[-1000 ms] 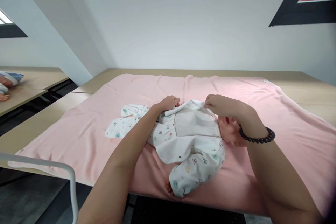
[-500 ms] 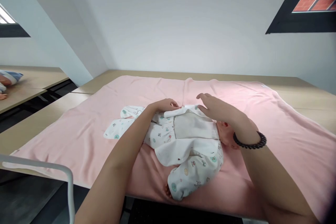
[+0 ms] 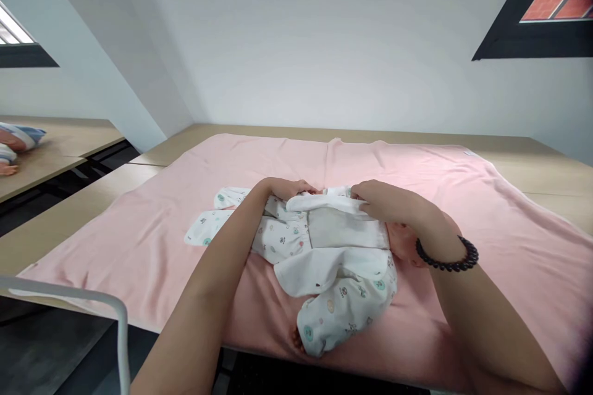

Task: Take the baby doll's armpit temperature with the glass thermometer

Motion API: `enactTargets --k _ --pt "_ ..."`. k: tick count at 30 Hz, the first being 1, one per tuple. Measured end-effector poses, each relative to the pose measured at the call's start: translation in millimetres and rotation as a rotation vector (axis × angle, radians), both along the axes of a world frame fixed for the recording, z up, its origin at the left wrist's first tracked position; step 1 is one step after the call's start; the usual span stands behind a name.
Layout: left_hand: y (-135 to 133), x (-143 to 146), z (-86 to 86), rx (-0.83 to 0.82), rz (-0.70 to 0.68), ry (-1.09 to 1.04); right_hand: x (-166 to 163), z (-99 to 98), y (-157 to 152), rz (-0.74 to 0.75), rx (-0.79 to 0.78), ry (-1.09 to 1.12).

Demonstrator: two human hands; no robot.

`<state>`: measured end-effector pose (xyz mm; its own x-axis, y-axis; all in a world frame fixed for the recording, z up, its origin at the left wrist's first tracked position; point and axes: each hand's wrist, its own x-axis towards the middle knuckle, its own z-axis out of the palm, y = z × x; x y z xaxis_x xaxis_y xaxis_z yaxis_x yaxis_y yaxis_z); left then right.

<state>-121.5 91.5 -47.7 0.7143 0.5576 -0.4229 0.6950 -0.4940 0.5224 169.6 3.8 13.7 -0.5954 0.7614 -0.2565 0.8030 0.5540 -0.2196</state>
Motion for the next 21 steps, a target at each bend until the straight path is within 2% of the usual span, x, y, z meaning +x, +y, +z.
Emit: enactTargets --k 5,8,12,15,18,21 --pt "2.8 -5.9 -4.4 0.009 -0.014 0.077 19.3 16.5 -7.5 0.172 -0.196 0.08" --pt "2.4 -8.4 -4.4 -0.02 0.015 0.072 25.2 23.2 -17.5 0.162 -0.255 0.078" --pt "2.8 -10.2 -4.7 -0.035 0.022 0.064 13.1 26.1 -46.3 0.168 -0.144 0.068" --pt "3.3 -11.0 -5.7 -0.041 0.035 0.05 -10.4 22.4 -77.4 0.303 -0.006 0.04" --pt "3.3 -11.7 -7.3 -0.037 0.04 0.033 -36.1 11.5 -104.8 0.43 0.029 0.043" --pt "3.9 -12.2 -9.3 -0.025 0.037 0.034 -55.1 -4.4 -116.8 0.487 0.156 0.056"
